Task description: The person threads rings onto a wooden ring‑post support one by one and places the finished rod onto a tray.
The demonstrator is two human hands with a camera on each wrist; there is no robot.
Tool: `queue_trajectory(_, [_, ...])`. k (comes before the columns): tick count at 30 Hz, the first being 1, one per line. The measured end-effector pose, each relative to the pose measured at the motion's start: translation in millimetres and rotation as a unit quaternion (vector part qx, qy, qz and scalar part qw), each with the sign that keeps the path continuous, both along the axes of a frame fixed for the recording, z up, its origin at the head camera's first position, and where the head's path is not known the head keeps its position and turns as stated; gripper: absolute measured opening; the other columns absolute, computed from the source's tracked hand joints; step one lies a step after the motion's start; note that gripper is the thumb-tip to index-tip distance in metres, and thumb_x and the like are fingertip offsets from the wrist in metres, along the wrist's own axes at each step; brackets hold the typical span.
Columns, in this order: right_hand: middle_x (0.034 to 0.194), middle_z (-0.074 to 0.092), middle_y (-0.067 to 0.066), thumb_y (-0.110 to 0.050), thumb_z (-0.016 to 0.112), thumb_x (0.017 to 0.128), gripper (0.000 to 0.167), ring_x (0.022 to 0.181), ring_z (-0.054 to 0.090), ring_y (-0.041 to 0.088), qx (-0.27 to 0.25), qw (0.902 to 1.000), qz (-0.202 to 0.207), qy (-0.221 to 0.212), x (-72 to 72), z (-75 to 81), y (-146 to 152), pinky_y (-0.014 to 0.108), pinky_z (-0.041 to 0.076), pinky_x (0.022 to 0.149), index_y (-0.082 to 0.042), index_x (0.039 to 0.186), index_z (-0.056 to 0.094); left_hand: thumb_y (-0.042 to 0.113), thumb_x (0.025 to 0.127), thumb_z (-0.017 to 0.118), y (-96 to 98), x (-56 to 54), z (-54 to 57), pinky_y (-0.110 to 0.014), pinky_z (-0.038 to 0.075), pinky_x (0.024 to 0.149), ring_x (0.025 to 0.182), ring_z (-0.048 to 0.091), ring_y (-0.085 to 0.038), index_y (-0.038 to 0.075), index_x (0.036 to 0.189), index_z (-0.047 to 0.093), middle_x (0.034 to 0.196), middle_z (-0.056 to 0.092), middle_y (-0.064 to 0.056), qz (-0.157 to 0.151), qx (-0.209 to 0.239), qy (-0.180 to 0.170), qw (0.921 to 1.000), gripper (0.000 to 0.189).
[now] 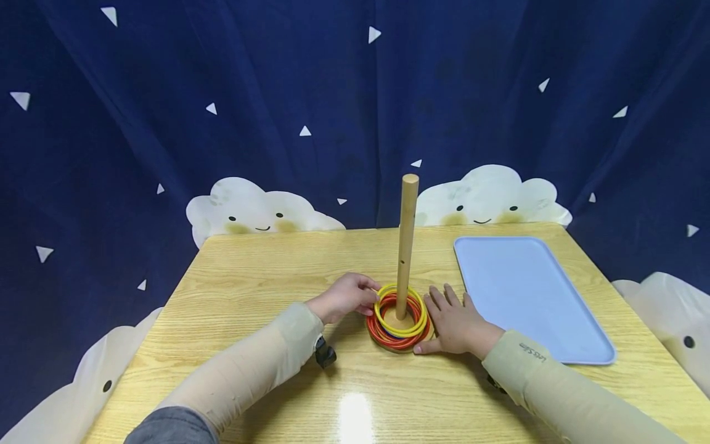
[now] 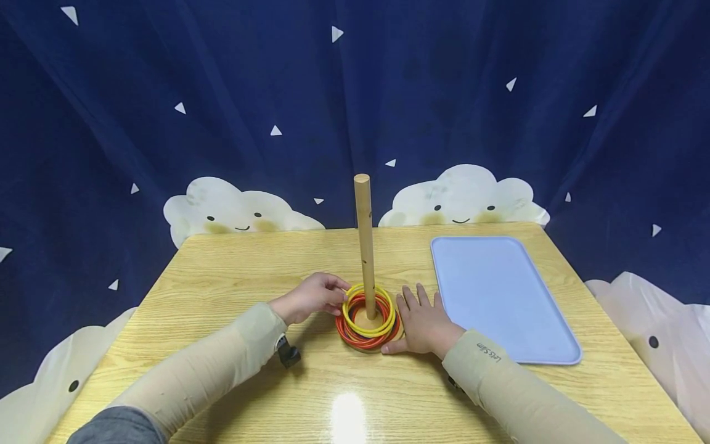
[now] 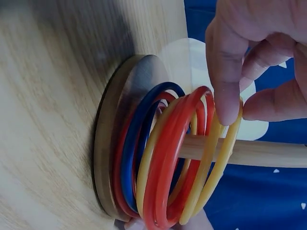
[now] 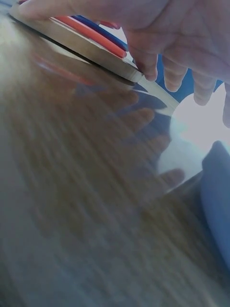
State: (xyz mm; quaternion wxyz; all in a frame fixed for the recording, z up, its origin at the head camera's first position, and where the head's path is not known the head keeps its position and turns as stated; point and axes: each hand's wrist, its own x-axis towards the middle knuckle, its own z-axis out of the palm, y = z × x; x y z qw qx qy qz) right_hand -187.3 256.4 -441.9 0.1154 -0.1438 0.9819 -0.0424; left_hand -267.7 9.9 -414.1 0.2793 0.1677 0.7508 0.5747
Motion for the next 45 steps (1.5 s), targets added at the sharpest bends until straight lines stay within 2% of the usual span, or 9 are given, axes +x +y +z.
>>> queue_trajectory(5, [0.163,0.023,0.03,-0.078,0.067,0.081,0.119,0.149,0.014,0.056,-0.001,1.0,-0.001,-0.001,-0.1,0.2,-0.7,0.078,0.017,0.112,0.007,0.157,0.033,-0.006,0.096,0.058,-4.0,-1.7,-0.4,-0.028,0.06,0.07,0.08,0.062,-0.018,-0.016,0.126,0.06,0.091,0.063,-0.01,-0.005,-0.009,0.006,0.9999,0.031])
queue_trajectory(10, [0.163,0.023,0.03,-0.077,0.067,0.082,0.118,0.149,0.015,0.055,0.002,1.0,0.001,0.003,0.9,-0.2,-1.4,0.078,0.018,0.112,0.006,0.157,0.032,-0.004,0.098,0.056,-7.7,-2.3,0.7,-0.03,0.06,0.074,0.084,0.063,-0.019,-0.016,0.127,0.059,0.104,0.065,-0.016,0.001,-0.005,0.017,0.9998,0.032])
queue_trajectory(13, [0.163,0.023,0.03,-0.078,0.067,0.081,0.119,0.149,0.016,0.055,0.002,1.0,0.001,0.003,1.9,-0.7,-1.7,0.078,0.018,0.112,0.007,0.157,0.032,0.0,0.098,0.06,-8.7,1.8,9.5,-0.032,0.059,0.078,0.088,0.062,-0.019,-0.012,0.125,0.062,0.106,0.066,-0.015,0.012,-0.003,0.096,0.9953,0.029])
queue_trajectory(17, [0.163,0.024,0.03,-0.08,0.066,0.08,0.121,0.149,0.016,0.055,0.005,1.0,0.002,0.001,2.7,-1.4,-1.2,0.077,0.019,0.112,0.007,0.157,0.032,0.004,0.098,0.065,-4.2,11.5,35.8,-0.035,0.056,0.084,0.095,0.063,-0.024,-0.006,0.123,0.065,0.103,0.067,-0.013,0.028,0.022,0.227,0.9733,0.027])
queue_trajectory(19, [0.163,0.024,0.03,-0.081,0.065,0.08,0.121,0.149,0.017,0.055,0.01,0.9999,0.003,0.005,2.4,-1.3,-0.5,0.077,0.02,0.112,0.007,0.157,0.033,0.007,0.099,0.067,1.2,15.1,50.6,-0.035,0.055,0.088,0.099,0.064,-0.025,-0.005,0.126,0.064,0.107,0.067,-0.013,0.028,0.044,0.257,0.9651,0.03])
queue_trajectory(23, [0.163,0.025,0.03,-0.081,0.065,0.08,0.12,0.148,0.017,0.055,0.016,0.9998,0.001,0.011,1.3,-1.6,0.2,0.077,0.02,0.112,0.006,0.156,0.034,0.012,0.098,0.071,13.7,16.8,70.8,-0.033,0.054,0.095,0.106,0.063,-0.024,-0.003,0.133,0.061,0.114,0.066,-0.013,0.027,0.073,0.261,0.9622,0.039])
queue_trajectory(26, [0.162,0.025,0.03,-0.082,0.065,0.08,0.12,0.148,0.017,0.056,0.012,0.9999,0.002,0.005,1.5,-3.2,-0.7,0.078,0.02,0.111,0.006,0.156,0.034,0.014,0.097,0.074,20.1,16.4,76.7,-0.031,0.055,0.094,0.106,0.064,-0.022,-0.002,0.133,0.062,0.116,0.067,-0.012,0.031,0.074,0.259,0.9627,0.041])
queue_trajectory(37, [0.161,0.027,0.033,-0.076,0.069,0.082,0.116,0.147,0.017,0.058,-0.008,0.9999,0.005,-0.012,4.7,0.4,1.6,0.079,0.021,0.11,0.008,0.155,0.036,0.013,0.096,0.075,28.7,13.1,77.2,-0.028,0.057,0.086,0.098,0.066,-0.018,0.002,0.116,0.07,0.105,0.071,-0.008,0.039,0.073,0.283,0.9556,0.024])
queue_trajectory(45, [0.155,0.033,0.037,-0.067,0.074,0.085,0.105,0.142,0.024,0.062,-0.04,0.9991,0.005,0.008,8.9,24.0,22.7,0.078,0.029,0.106,0.009,0.151,0.042,0.016,0.097,0.075,27.9,14.3,78.0,-0.027,0.057,0.08,0.092,0.067,-0.015,0.004,0.11,0.072,0.099,0.073,-0.005,0.044,0.059,0.312,0.9473,0.018])
